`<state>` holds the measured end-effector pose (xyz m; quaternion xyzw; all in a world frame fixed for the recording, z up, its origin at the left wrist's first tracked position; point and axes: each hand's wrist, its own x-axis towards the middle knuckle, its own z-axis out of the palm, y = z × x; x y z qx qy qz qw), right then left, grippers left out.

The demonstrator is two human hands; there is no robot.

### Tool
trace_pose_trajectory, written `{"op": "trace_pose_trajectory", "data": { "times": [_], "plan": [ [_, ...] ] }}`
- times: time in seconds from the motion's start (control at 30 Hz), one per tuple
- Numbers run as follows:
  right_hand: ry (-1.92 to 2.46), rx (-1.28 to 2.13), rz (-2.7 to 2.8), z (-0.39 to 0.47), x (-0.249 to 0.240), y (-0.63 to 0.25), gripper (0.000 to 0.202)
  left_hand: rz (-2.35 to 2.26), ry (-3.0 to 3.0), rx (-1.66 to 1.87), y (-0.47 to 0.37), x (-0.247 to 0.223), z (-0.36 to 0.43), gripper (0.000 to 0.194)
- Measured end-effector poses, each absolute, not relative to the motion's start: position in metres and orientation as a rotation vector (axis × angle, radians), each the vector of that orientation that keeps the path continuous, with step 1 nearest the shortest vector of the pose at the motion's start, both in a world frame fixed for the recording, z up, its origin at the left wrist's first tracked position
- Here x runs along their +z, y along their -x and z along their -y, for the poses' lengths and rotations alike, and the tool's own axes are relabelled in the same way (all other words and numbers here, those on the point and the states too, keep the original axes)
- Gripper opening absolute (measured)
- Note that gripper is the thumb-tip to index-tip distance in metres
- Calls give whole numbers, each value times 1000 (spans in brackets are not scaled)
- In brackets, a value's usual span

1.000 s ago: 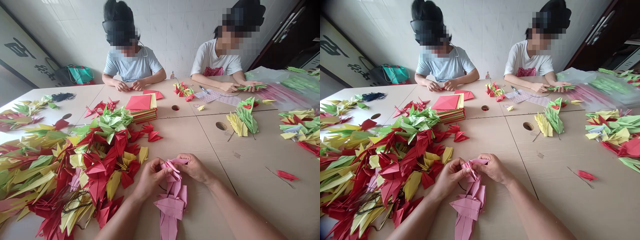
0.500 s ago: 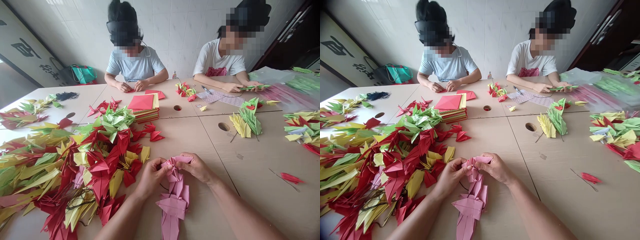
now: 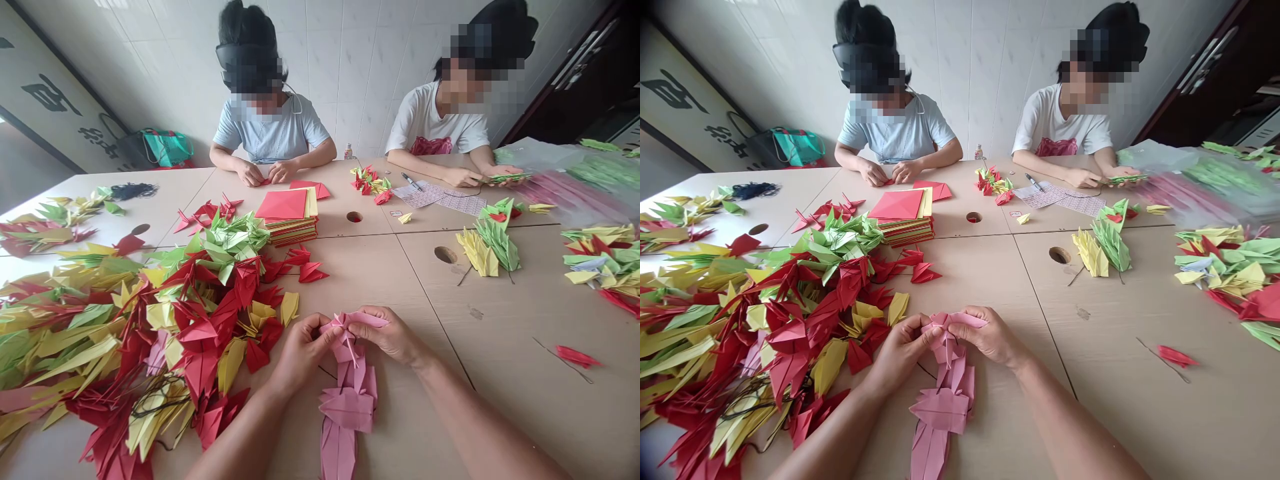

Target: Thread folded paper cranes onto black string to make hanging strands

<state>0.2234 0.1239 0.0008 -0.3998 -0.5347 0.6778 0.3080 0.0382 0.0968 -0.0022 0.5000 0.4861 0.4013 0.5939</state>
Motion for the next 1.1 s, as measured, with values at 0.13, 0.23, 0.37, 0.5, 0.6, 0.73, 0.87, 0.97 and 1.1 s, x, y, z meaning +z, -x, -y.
{"op": "trace_pose_trajectory", "data": {
  "times": [0.13, 0.23, 0.37, 0.5, 0.6, 0.73, 0.87, 0.97, 1.1],
  "plan": [
    [1073, 1699, 1380, -125, 2, -223, 32, -1199, -1288, 898, -38, -2, -97, 30],
    [1063, 1701, 1313, -125, 0, -223, 33, -1218, -1343, 885, -38, -1, -97, 30],
    [1078, 1697, 1200, -126, -2, -222, 33, -1145, -1182, 947, -36, 1, -98, 30],
    [1105, 1679, 1191, -128, -2, -223, 35, -1097, -999, 1053, -35, 2, -98, 30],
    [1089, 1692, 1162, -129, -3, -225, 34, -976, -977, 1057, -39, 2, -96, 23],
    [1093, 1728, 1102, -129, -3, -226, 31, -946, -1178, 957, -45, 2, -91, 39],
    [1133, 1712, 1081, -129, -3, -226, 30, -1141, -1413, 829, -46, 3, -90, 18],
    [1130, 1706, 1072, -130, -3, -227, 28, -1115, -1368, 841, -46, 3, -90, 17],
    [1026, 1736, 1132, -130, -5, -228, 34, -1064, -1133, 966, -46, 2, -94, 21]
  ]
}}
